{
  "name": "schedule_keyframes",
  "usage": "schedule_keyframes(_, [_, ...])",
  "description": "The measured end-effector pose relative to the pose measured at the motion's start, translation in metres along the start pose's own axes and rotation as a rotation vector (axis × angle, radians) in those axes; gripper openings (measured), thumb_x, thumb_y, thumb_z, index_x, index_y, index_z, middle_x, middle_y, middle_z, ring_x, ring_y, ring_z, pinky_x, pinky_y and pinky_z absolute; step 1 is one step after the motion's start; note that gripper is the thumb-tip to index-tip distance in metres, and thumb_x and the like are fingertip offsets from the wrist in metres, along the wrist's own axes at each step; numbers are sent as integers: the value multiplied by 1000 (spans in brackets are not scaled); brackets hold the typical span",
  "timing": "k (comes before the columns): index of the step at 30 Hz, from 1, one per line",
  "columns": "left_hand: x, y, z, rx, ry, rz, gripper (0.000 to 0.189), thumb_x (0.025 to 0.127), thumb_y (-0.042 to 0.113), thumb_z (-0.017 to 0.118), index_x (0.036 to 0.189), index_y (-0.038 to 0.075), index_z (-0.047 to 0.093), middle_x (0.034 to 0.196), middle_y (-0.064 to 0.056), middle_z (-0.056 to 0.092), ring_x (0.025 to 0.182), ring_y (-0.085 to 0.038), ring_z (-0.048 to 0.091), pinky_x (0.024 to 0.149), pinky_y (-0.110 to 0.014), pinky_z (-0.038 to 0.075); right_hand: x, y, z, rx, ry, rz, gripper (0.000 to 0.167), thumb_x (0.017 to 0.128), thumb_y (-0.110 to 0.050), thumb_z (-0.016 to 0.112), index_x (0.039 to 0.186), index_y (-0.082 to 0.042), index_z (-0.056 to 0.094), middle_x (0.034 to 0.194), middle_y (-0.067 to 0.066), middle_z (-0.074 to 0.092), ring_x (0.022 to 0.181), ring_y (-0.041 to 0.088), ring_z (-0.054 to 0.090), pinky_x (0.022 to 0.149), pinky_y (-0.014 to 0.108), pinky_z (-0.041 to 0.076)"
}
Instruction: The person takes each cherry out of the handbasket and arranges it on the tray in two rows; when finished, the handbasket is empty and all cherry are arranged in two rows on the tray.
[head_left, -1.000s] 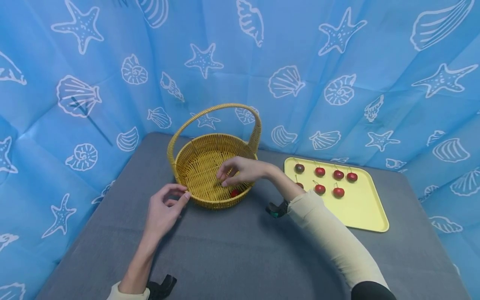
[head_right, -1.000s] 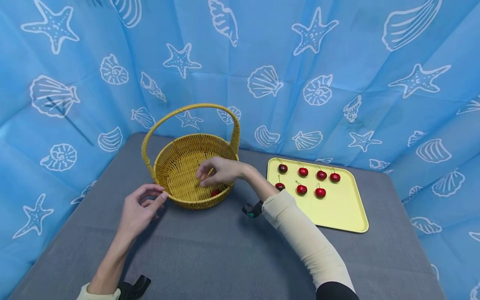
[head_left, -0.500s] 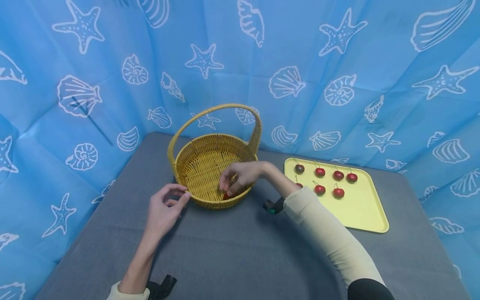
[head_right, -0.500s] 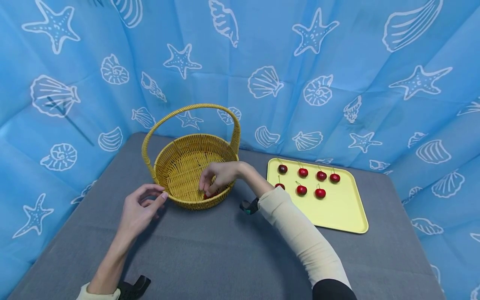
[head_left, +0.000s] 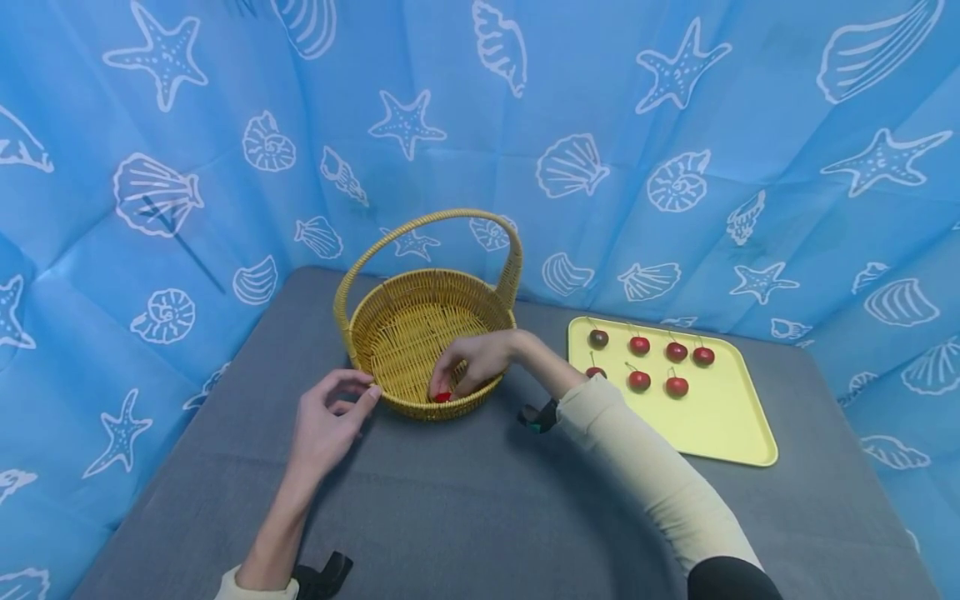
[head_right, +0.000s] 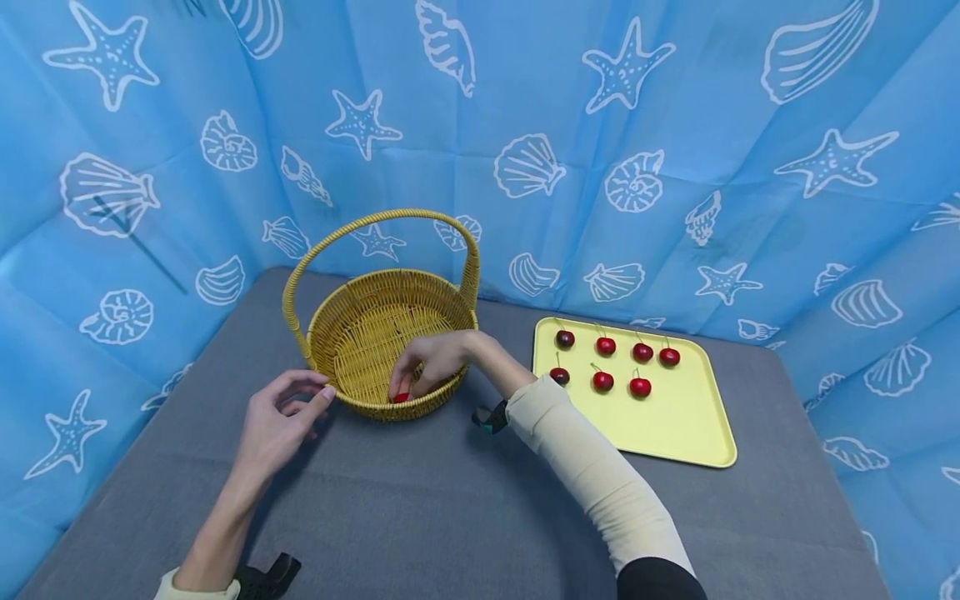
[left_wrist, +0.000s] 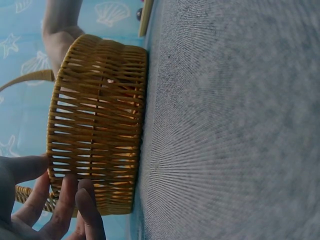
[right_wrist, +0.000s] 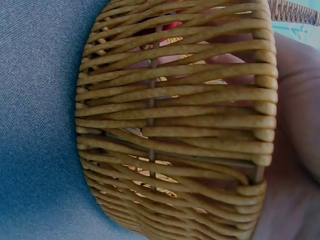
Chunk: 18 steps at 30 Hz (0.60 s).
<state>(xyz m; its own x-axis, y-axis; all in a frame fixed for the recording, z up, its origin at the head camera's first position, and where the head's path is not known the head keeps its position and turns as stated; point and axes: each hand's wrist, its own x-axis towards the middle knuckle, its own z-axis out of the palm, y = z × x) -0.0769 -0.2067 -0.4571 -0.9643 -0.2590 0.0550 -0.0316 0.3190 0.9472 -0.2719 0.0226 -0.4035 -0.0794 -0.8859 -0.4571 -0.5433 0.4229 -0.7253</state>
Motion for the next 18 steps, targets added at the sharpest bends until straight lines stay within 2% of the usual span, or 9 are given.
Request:
schedule_keyframes(5, [0,0,1,4,2,-2,25,103,24,77,122,7,73,111,-18,74,74,-27,75,60,-35,62,1,2,1,28,5,-10,40,100,-4,67,139,-9,71,131,4,76,117,10,67,104,24,55])
schedule_keyframes(8, [0,1,1,7,3,-3,26,103,24,77,122,7,73,111,-18,74,73,-26,75,59,-34,62,-2,2,1,79,35,-9,38,101,-8,70,139,-10,72,132,3,76,119,10,67,107,25,55])
schedule_keyframes(13, [0,1,0,4,-2,-4,25,103,26,77,122,10,73,112,-18,74,73,-24,74,60,-35,62,-13,0,0,167,113,-35,37,100,-12,76,137,-12,73,134,3,75,127,14,67,114,32,55])
schedule_keyframes(18, [0,1,-1,-9,-9,-6,25,103,26,77,122,10,73,112,-17,74,74,-23,74,60,-35,62,-31,-1,-1,236,176,-86,38,100,-11,76,138,-9,72,141,7,72,132,20,68,114,36,57])
